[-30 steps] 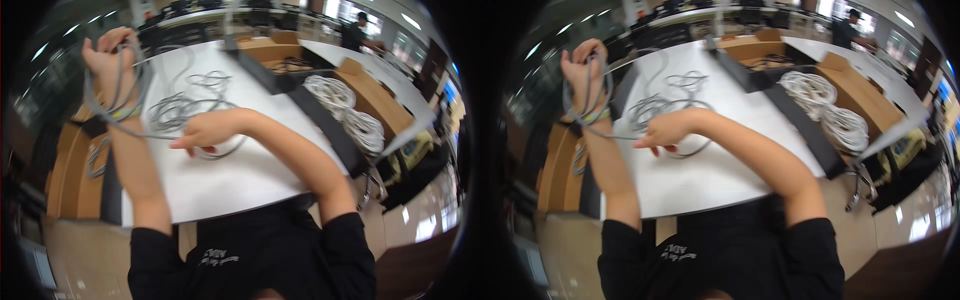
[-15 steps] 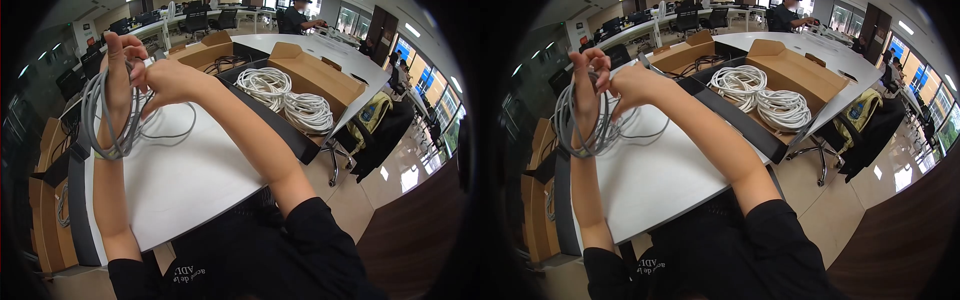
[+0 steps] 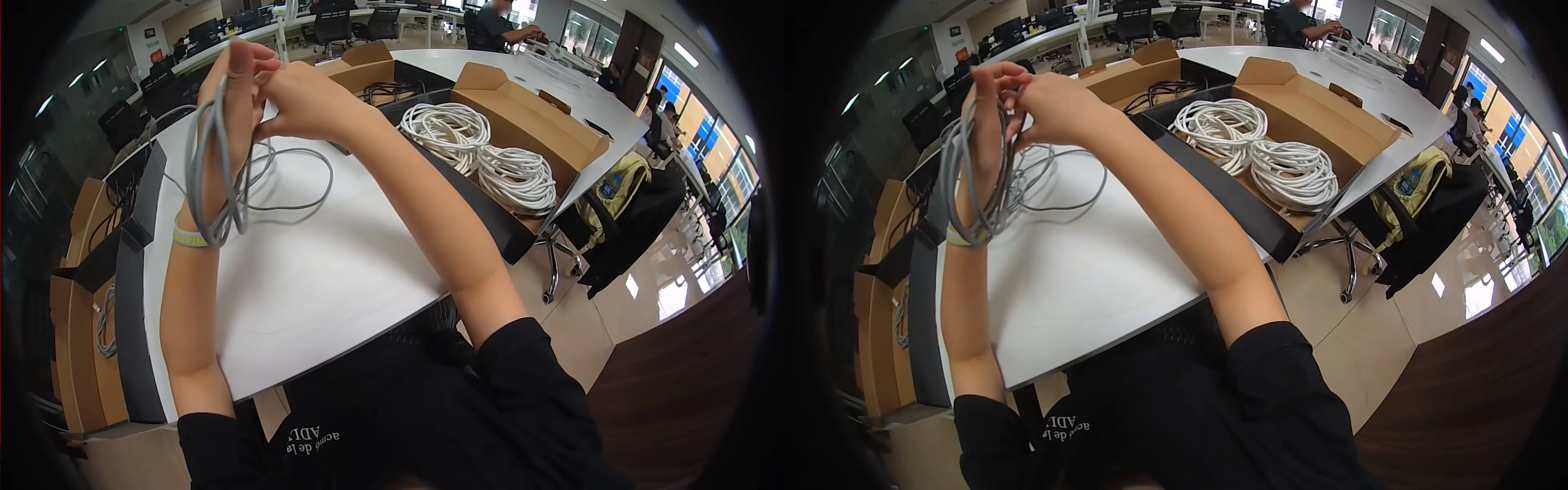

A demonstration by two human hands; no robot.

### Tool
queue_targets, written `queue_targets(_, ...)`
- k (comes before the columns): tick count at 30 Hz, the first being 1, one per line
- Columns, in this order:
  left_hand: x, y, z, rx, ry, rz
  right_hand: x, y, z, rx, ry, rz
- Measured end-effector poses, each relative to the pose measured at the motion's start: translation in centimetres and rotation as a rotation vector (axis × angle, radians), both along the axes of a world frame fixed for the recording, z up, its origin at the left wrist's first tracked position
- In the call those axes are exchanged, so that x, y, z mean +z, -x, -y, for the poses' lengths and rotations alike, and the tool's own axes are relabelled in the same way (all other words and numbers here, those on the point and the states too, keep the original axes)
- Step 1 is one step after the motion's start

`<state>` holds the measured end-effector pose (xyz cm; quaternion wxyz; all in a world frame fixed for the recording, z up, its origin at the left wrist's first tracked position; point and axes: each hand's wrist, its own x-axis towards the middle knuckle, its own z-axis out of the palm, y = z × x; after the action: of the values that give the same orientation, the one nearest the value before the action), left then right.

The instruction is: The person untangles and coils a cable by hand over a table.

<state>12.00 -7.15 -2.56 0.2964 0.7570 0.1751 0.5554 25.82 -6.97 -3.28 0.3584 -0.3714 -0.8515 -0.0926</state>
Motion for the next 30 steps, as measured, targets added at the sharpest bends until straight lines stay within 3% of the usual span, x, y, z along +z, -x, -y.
queue_targets(5, -0.1, 0.4, -1.0, -0.033, 0.023, 0.269, 0.5, 1.3, 0.6, -0.037, 0.219, -0.226)
queue_targets(7, -0.1, 1.1, -1.3, 0.074, -0.024, 0.275, -0.1, 1.9, 0.2, 0.657, 0.541, -0.779)
queue_targets(9, -0.2, 1.5, -1.7, 0.083, -0.072, 0.262, 0.6, 2.0, 0.8, 0.727, 0.627, -0.848)
queue_targets(11, -0.5, 1.6, -2.2, 0.101, -0.169, 0.241, 0.9, 2.0, 1.1, 1.063, 0.954, -1.199)
queue_targets(13, -0.8, 1.5, -2.6, 0.082, -0.214, 0.242, 0.8, 1.9, 1.0, 1.018, 0.989, -1.181)
queue_targets(16, -1.5, 1.2, -3.9, 0.044, -0.278, 0.265, 0.1, 2.5, 0.4, 0.735, 0.783, -0.901)
queue_targets(18, -1.2, 1.3, -4.6, 0.219, -0.579, 0.136, 0.1, 2.1, 0.6, 0.533, 0.836, -0.672)
queue_targets(19, -1.4, 1.1, -4.8, 0.233, -0.702, 0.143, -0.1, 2.3, 0.6, 0.589, 0.790, -0.604)
queue_targets(21, -1.4, 0.9, -4.3, 0.239, -0.719, 0.148, 0.2, 2.1, 1.1, 0.560, 0.813, -0.595)
queue_targets(23, -1.4, 0.6, -4.1, 0.091, -0.562, 0.184, 0.4, 1.7, 1.3, 0.514, 0.867, -0.561)
queue_targets(26, -0.9, 0.5, -4.2, 0.026, -0.723, 0.038, 0.6, 0.7, 1.3, 0.472, 0.899, -0.482)
queue_targets(30, -0.9, 1.3, -2.9, -0.131, -0.573, -0.129, 1.1, 0.0, 2.2, 0.418, 0.782, -0.404)
